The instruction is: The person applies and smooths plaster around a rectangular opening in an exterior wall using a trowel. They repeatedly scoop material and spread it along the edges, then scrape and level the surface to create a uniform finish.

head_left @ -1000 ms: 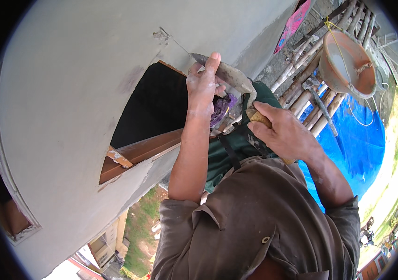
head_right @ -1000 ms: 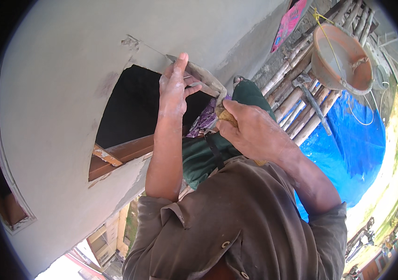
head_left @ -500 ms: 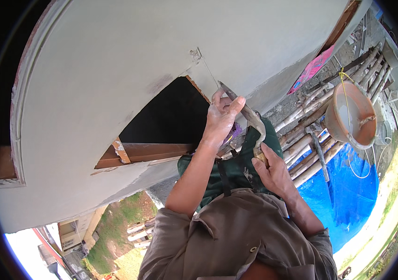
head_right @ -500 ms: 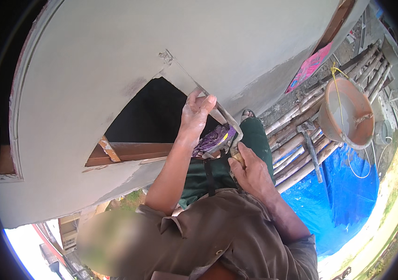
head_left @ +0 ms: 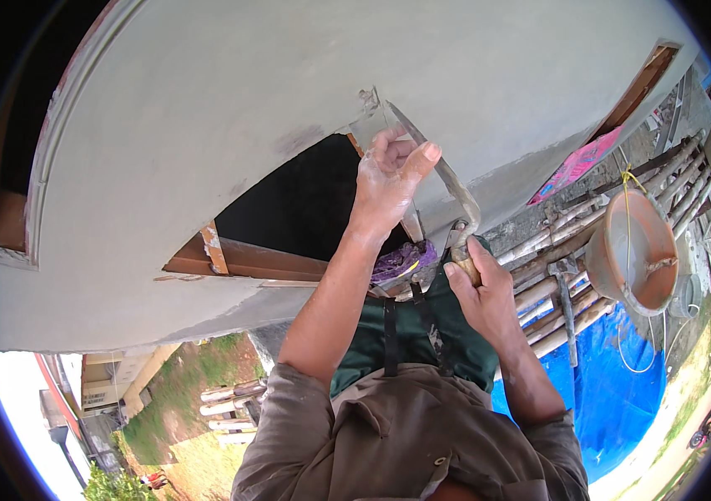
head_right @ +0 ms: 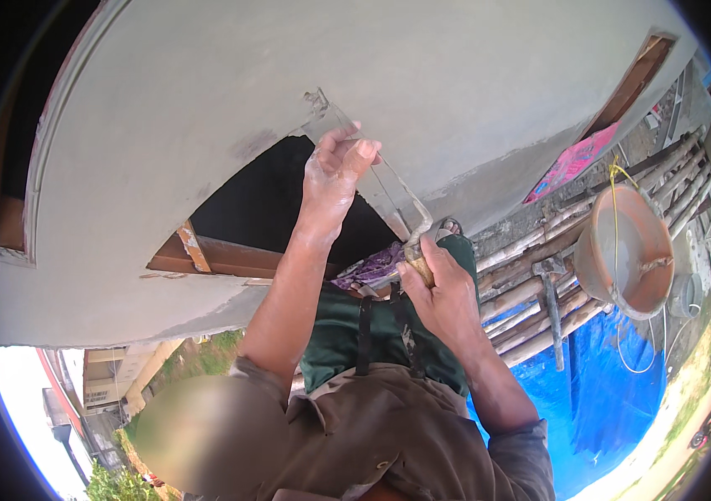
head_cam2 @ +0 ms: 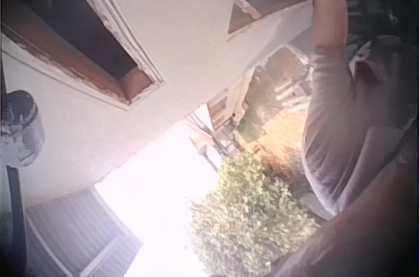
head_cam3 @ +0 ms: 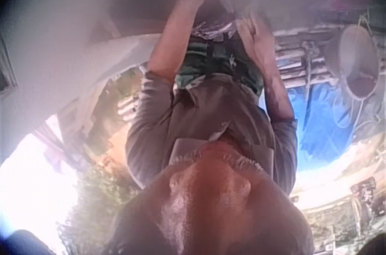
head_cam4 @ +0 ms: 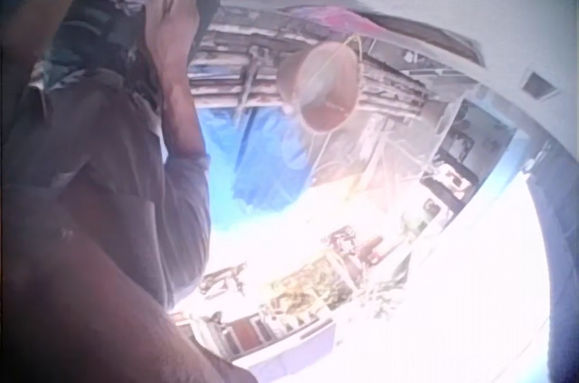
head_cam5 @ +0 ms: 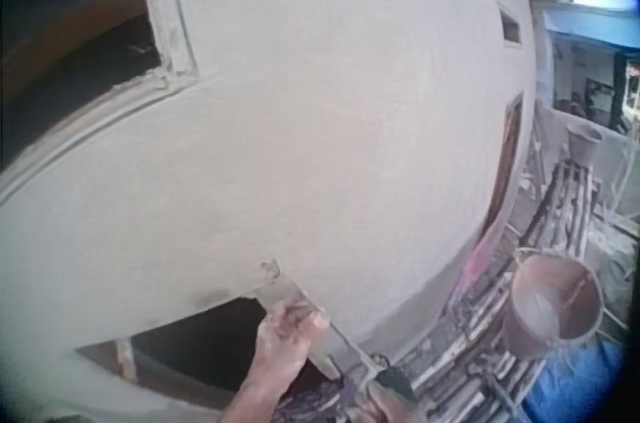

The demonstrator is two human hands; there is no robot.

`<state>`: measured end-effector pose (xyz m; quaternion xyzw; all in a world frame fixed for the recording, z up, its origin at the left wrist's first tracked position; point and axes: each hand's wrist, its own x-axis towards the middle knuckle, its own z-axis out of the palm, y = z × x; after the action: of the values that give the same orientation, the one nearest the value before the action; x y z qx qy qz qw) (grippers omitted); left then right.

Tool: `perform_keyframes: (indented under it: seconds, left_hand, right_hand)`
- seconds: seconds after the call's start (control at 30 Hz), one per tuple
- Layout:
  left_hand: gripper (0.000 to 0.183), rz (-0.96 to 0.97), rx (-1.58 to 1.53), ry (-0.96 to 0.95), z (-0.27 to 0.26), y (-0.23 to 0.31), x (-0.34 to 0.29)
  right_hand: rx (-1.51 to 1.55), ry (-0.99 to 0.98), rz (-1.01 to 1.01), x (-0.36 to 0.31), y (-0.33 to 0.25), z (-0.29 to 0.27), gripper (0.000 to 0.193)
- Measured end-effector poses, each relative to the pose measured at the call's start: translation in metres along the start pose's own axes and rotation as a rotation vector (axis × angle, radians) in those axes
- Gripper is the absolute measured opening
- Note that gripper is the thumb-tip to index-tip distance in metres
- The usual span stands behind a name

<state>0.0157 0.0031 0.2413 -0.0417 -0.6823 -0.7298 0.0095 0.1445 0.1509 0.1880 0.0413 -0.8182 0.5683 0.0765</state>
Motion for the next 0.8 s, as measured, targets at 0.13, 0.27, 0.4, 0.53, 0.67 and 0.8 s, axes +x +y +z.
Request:
perform_keyframes:
  seconds: [0.13,0.27,0.4,0.53,0.67,0.8]
  left_hand:
    - [0.075,0.002,-0.013,0.042,0.005,0.009,0.002]
    - [0.075,0.011,0.001,0.051,0.004,0.011,0.005]
    - [0.075,0.004,-0.010,0.042,0.000,0.007,0.007]
    - [0.076,-0.011,0.004,0.038,0.003,0.011,0.006]
    - [0.078,-0.016,-0.001,0.019,0.001,0.010,0.007]
    - [0.078,-0.016,0.003,0.006,-0.001,0.011,0.008]
  right_hand:
    - [-0.016,0.017,-0.033,0.008,0.000,0.000,0.047]
    - [-0.017,0.022,-0.043,0.011,-0.001,0.000,0.048]
    - [-0.063,0.026,-0.084,0.011,0.003,0.001,0.049]
    - [-0.025,0.027,-0.025,0.011,0.000,0.002,0.049]
    - [-0.007,0.021,0.002,0.012,-0.001,0.002,0.049]
    - [-0.030,0.057,-0.053,0.012,0.002,0.005,0.048]
